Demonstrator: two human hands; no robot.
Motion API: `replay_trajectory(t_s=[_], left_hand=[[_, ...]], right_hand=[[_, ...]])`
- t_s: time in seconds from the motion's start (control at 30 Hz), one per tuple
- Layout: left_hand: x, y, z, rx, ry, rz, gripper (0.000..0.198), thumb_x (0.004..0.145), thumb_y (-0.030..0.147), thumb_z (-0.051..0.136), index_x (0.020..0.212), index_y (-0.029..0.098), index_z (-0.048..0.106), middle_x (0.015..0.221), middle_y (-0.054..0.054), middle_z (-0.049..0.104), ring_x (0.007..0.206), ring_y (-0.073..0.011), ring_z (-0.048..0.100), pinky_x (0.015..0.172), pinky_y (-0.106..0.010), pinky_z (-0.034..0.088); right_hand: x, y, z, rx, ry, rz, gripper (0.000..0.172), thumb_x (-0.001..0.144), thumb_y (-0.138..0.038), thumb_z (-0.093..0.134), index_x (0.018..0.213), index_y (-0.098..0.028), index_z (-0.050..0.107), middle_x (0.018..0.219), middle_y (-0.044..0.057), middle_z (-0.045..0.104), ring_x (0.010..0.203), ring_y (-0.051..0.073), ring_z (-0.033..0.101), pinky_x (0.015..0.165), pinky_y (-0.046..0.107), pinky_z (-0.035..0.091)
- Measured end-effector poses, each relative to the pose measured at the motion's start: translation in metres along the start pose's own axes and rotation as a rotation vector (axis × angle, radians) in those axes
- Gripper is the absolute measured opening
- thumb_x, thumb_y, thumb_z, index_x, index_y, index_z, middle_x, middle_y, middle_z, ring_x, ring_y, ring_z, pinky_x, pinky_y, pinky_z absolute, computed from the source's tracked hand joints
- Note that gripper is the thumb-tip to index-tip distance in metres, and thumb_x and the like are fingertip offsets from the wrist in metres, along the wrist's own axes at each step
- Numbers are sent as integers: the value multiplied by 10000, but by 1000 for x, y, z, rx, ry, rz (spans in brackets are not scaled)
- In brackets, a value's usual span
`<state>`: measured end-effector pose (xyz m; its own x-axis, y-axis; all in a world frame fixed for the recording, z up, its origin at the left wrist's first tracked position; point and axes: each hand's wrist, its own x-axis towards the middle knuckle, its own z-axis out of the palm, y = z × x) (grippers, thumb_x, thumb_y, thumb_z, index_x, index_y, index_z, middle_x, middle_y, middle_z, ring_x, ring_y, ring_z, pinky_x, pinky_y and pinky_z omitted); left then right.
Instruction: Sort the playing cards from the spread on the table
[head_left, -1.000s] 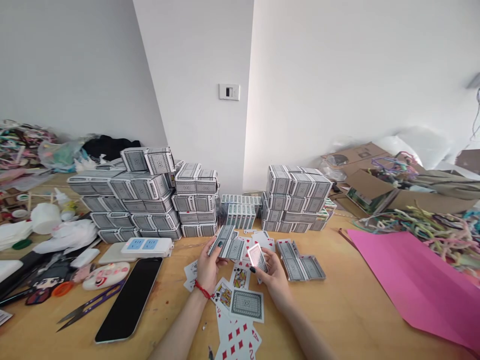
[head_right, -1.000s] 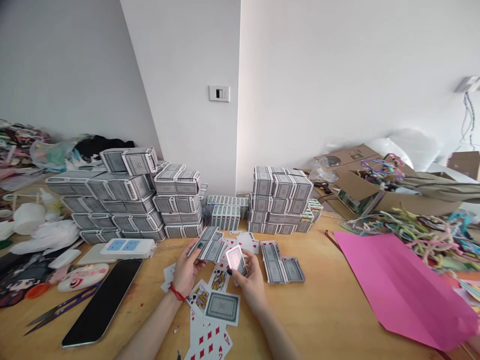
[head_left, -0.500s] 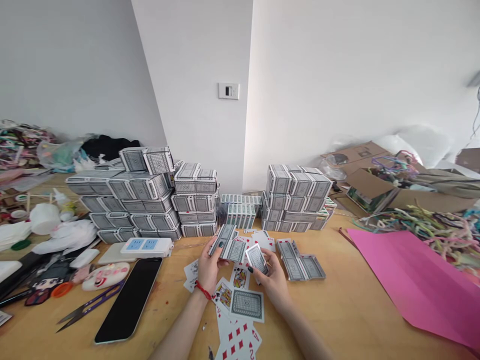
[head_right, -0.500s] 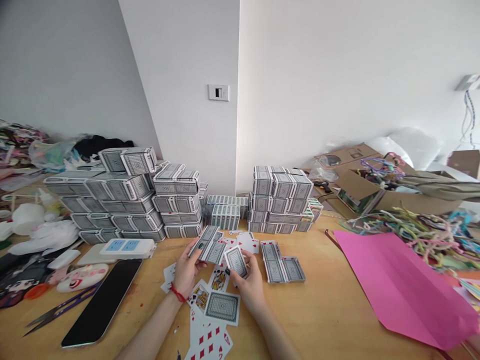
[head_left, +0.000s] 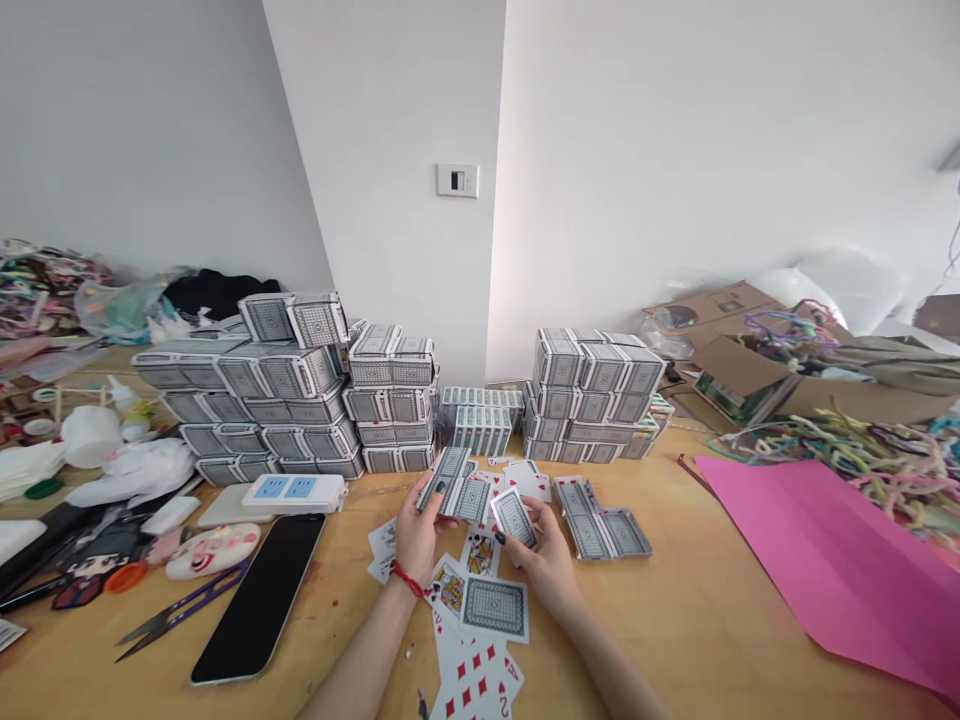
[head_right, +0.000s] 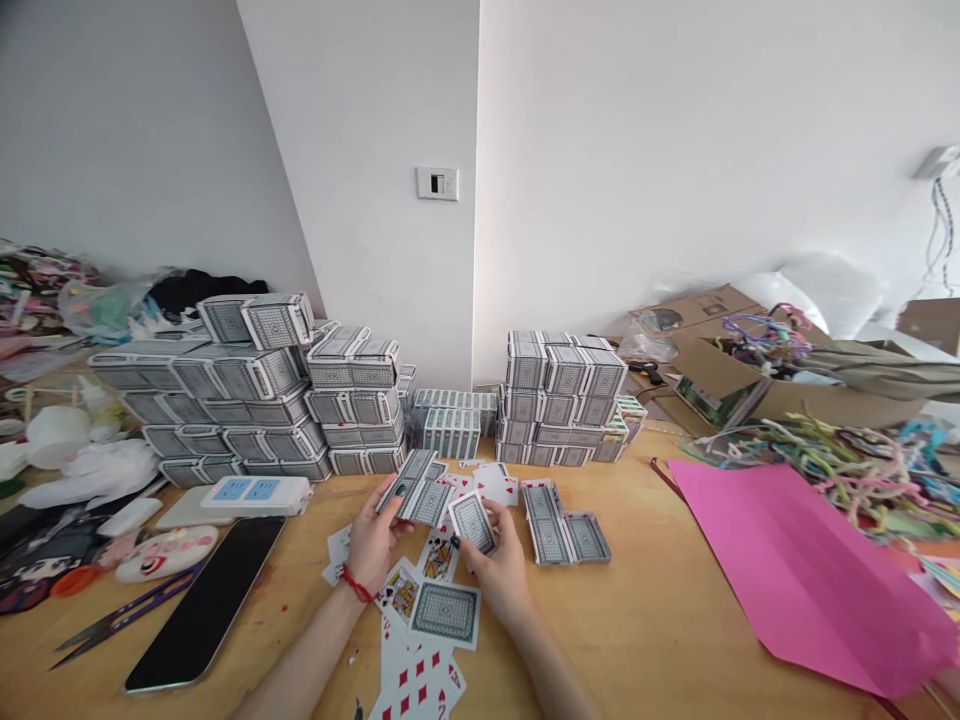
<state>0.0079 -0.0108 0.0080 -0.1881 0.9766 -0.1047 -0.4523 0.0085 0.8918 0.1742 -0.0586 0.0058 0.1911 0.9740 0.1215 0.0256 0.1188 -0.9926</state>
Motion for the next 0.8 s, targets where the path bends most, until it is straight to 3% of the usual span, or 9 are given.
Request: replay_trajectory(t_s=[0.23, 0.5, 0.8], left_hand=[[0, -2, -2, 99, 34, 45, 499, 675, 310, 625, 1140, 197, 485, 948, -82, 618, 535, -123, 582, 439, -259, 511], [-1, -1, -2, 230, 62, 98, 515, 684, 364, 605, 1156, 213, 469, 923, -96, 625, 494, -144, 592, 413, -301, 527], [-1, -3, -2, 223, 67, 145, 538, 658, 365, 626, 1159, 231, 483, 953, -93, 622, 479, -126, 576, 365, -246, 501]], right_hand=[[-2, -5, 0, -72, 1, -59, 453, 626, -261, 628, 1049, -205, 478, 849, 35, 573, 751, 191, 561, 624, 282, 463], [-2, -1, -1, -177, -36, -119, 476, 618, -197, 610, 1072, -205, 466, 1008, 49, 569, 944, 218, 528, 834, 351, 419], [-2, 0, -6, -344, -26, -234, 478, 622, -177, 596, 1087, -227, 496, 1001, 52, 552, 960, 236, 502, 856, 378, 404]])
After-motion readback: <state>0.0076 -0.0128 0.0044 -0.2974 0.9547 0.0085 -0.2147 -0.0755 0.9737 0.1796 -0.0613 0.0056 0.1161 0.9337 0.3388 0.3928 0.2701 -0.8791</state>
